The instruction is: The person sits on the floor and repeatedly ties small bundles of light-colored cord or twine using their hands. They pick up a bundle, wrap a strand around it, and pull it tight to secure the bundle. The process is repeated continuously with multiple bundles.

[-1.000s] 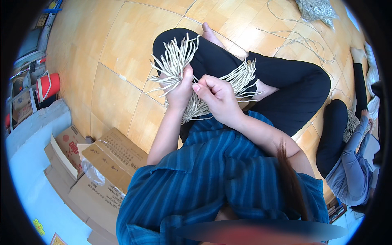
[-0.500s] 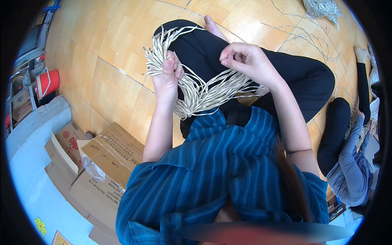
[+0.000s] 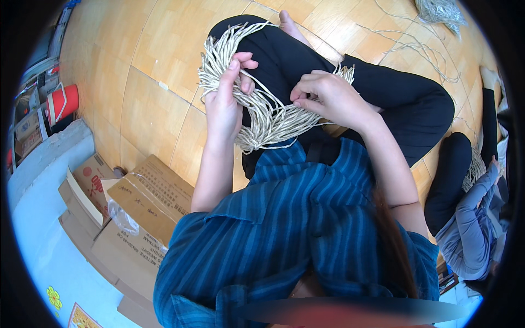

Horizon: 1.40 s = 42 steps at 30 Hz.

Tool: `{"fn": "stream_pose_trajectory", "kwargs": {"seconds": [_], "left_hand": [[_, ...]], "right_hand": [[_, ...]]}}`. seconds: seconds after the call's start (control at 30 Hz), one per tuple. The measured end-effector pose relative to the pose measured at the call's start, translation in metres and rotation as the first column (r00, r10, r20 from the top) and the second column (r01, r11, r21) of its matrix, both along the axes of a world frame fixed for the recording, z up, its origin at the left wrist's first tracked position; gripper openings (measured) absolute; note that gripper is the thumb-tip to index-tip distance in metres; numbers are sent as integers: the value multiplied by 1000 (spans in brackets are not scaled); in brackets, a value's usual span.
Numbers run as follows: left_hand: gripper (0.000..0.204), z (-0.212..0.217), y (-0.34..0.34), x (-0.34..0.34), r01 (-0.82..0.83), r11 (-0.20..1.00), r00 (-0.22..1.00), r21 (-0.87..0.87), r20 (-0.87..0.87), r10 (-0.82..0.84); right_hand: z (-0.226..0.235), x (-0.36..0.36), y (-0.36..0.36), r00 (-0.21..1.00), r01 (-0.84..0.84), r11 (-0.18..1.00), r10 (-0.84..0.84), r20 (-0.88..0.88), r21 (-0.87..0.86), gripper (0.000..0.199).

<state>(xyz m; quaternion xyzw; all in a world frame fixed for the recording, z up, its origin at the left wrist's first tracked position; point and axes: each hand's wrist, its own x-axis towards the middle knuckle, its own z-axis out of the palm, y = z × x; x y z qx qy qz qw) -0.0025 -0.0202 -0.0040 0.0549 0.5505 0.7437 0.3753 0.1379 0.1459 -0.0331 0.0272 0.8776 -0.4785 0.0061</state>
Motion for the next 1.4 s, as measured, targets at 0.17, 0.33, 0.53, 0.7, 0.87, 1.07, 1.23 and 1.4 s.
{"fn": "stream_pose_trajectory", "kwargs": {"seconds": [0.17,0.33,0.53,0.7,0.87,1.07,1.23,1.4], "left_hand": [[31,-1,0,-2,-27,999,998,16,65,26],[33,-3,-2,-3,5,1000,1000,-6,24,-4],[37,-2,-2,-4,33,999,999,7,31,-33],[38,1,2,-3,6,1000,999,-22,40,-5],[38,2,3,-3,9,999,1000,-34,28,-8],[40,-2,4,-3,1,1000,1000,-28,4,-1],[39,-5,2,-5,19,999,1000,30,-9,-19],[30,-7,-3,-14,24,998,992,58,119,-31]], "right_hand": [[9,-1,-1,987,-33,987,57,149,-154,15],[17,-2,5,946,-93,969,157,284,-228,20],[11,-4,5,855,46,949,124,503,-312,19],[13,-4,3,970,108,993,-94,225,-49,14],[24,-5,-6,997,41,983,-29,71,-178,9],[16,-15,-37,976,197,950,-166,142,-242,13],[10,-17,-30,934,352,681,-298,196,-642,12],[21,-7,-2,934,320,569,-322,153,-757,7]]}}
